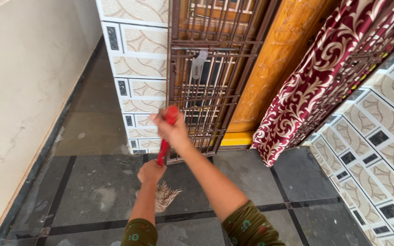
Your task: The person mops a tiled floor by pushing a mop to collect standing water and eventually dipping the mop into a bucket.
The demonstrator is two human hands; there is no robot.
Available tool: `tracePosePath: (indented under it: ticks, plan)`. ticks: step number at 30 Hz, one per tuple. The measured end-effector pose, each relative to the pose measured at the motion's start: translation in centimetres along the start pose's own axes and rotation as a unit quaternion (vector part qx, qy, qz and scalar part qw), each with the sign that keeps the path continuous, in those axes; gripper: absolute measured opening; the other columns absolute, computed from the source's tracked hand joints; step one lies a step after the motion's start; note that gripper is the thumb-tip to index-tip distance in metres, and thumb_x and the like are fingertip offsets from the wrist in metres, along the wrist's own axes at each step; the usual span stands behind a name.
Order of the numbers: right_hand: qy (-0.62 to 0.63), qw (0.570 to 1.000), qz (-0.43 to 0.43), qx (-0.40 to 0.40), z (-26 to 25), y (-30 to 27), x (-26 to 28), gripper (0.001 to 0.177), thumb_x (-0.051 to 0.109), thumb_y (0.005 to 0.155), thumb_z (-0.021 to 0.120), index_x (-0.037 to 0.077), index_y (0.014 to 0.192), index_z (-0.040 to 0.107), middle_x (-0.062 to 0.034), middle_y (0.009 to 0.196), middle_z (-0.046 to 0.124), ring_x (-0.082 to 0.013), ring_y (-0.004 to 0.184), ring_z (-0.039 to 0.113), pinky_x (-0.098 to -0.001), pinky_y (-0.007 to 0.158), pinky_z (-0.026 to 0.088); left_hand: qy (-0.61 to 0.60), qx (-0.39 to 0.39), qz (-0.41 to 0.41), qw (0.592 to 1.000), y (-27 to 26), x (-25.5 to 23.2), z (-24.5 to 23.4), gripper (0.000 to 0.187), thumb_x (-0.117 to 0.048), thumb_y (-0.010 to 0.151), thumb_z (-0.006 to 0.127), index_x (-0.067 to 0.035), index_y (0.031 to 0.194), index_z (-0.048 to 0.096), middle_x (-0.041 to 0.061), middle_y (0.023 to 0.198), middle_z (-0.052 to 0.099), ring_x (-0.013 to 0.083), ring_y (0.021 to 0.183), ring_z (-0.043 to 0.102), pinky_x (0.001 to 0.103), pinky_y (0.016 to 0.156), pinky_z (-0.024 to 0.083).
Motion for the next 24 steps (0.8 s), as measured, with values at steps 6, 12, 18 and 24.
tracePosePath:
  ticks: [6, 12, 18, 24]
  plan:
    - [-0.135, 0.979, -0.068, 0.135, 2.7, -6.0, -2.4, 0.042, 0.028, 0.098, 0.074, 0.009, 0.068, 0.051, 0.0059, 0.065, 0.045, -0.0059, 0.062, 0.041, -0.0266, 0.056, 0.035, -0.024, 0.016, -0.046, 0.999, 0.7, 4.5, 1.5, 0.04, -0.053, 0.084, 0.069, -0.032, 0.117, 0.076, 0.007, 0.118, 0.075, 0.0305, 0.113, 0.071, 0.046, 0.093, 0.057]
    - [-0.165, 0.976, -0.062, 0.13, 2.6, -5.6, -1.7, 0.039, 0.029, 0.096, 0.074, 0.007, 0.069, 0.056, 0.0052, 0.06, 0.046, -0.0054, 0.057, 0.042, -0.026, 0.051, 0.034, -0.03, 0.018, -0.027, 0.999, 1.2, 4.9, 3.0, 0.04, -0.05, 0.083, 0.069, -0.03, 0.117, 0.074, 0.008, 0.116, 0.076, 0.0309, 0.111, 0.071, 0.046, 0.093, 0.056]
    - [-0.081, 0.995, 0.025, 0.055, -1.0, 0.1, 1.3, 0.033, 0.022, 0.091, 0.076, 0.008, 0.068, 0.055, 0.0042, 0.051, 0.045, -0.0073, 0.041, 0.041, -0.0265, 0.04, 0.03, -0.024, 0.049, 0.051, 0.997, 0.9, -1.1, 3.4, 0.04, -0.047, 0.077, 0.074, -0.022, 0.108, 0.078, 0.013, 0.106, 0.077, 0.0338, 0.105, 0.073, 0.046, 0.092, 0.057]
    - [-0.009, 0.999, 0.035, 0.033, -2.5, 1.7, 2.5, 0.031, 0.015, 0.091, 0.078, 0.008, 0.076, 0.052, 0.0054, 0.054, 0.042, -0.006, 0.041, 0.037, -0.0256, 0.04, 0.03, -0.012, 0.044, 0.038, 0.998, -0.2, -4.4, 3.4, 0.042, -0.049, 0.076, 0.077, -0.022, 0.108, 0.078, 0.011, 0.107, 0.077, 0.0336, 0.105, 0.073, 0.046, 0.091, 0.058]
Point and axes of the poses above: each hand's wrist, its own y-axis towards the middle knuckle, its own z-axis out of the palm, x = y × z, the point moved 7 cm from there along y, towards the middle knuckle
